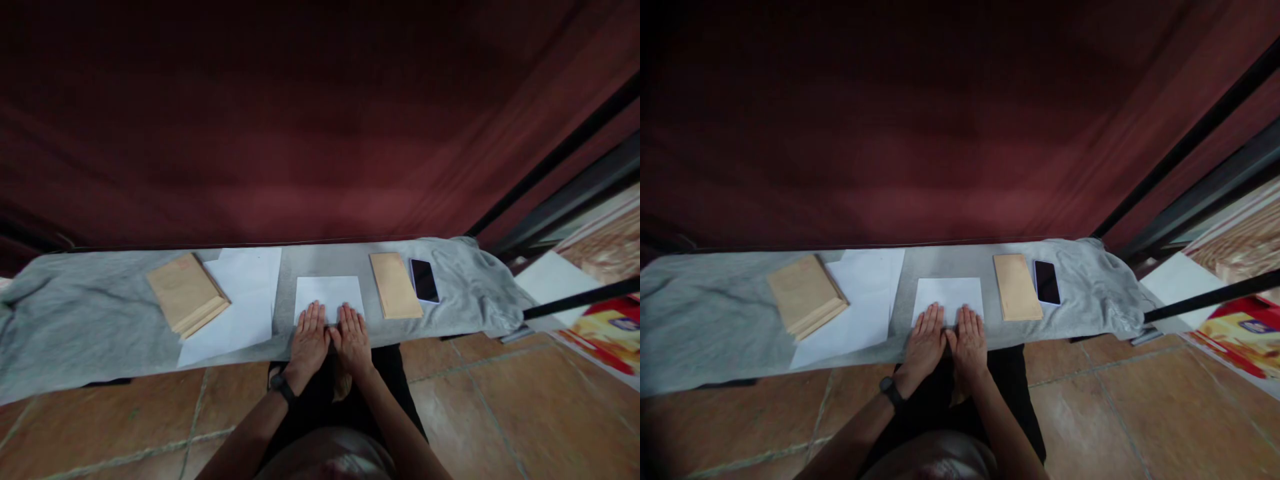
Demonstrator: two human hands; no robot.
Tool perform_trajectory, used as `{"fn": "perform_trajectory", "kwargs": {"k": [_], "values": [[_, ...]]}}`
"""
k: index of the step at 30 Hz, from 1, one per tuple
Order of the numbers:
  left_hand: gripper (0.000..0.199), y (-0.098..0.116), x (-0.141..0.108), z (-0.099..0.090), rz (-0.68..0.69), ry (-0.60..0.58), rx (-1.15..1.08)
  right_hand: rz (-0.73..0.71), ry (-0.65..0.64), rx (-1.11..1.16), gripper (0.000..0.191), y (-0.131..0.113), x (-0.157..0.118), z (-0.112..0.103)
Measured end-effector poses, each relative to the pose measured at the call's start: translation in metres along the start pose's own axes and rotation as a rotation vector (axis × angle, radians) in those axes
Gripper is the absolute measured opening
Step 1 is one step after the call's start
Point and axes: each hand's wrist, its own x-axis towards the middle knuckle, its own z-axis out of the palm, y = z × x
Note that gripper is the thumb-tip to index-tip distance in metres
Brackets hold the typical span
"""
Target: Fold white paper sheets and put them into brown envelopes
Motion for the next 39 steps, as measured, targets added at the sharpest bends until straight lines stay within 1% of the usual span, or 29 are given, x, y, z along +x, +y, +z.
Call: {"fn": "perform_trajectory", "kwargs": {"k": [5, 10, 14, 18, 23, 26, 28, 31, 35, 37, 39], "values": [[0.063, -0.007, -0.007, 0.000, -0.114, 0.052, -0.038, 0.020, 0.061, -0.032, 0.064, 0.010, -0.006, -0.001], [0.065, -0.011, -0.012, 0.001, -0.186, 0.092, -0.051, 0.038, 0.086, -0.059, 0.066, 0.019, -0.010, -0.002], [0.068, -0.010, -0.015, 0.000, -0.228, 0.064, -0.047, 0.077, 0.081, -0.048, 0.066, 0.025, -0.014, -0.004], [0.072, -0.009, -0.015, -0.003, -0.247, 0.013, -0.042, 0.098, 0.081, 0.003, 0.065, 0.030, -0.018, -0.005], [0.072, -0.011, -0.016, -0.004, -0.230, 0.077, -0.066, 0.141, 0.061, 0.065, 0.063, 0.033, -0.019, -0.005], [0.069, -0.010, -0.014, -0.006, -0.181, 0.091, -0.061, 0.169, 0.042, 0.101, 0.061, 0.033, -0.013, -0.007], [0.066, -0.007, -0.010, -0.007, -0.112, 0.084, -0.065, 0.148, 0.028, 0.150, 0.060, 0.030, -0.006, -0.010], [0.064, 0.001, 0.000, -0.007, 0.047, 0.047, -0.075, 0.072, -0.026, 0.246, 0.058, 0.022, 0.009, -0.012], [0.065, 0.007, 0.012, -0.008, 0.314, -0.051, -0.067, -0.020, -0.140, 0.326, 0.057, 0.013, 0.026, -0.008], [0.068, 0.006, 0.015, -0.008, 0.387, -0.088, -0.067, -0.033, -0.169, 0.321, 0.055, 0.011, 0.030, -0.005], [0.070, 0.003, 0.016, -0.009, 0.413, -0.109, -0.076, -0.031, -0.179, 0.299, 0.055, 0.010, 0.031, -0.002]]}}
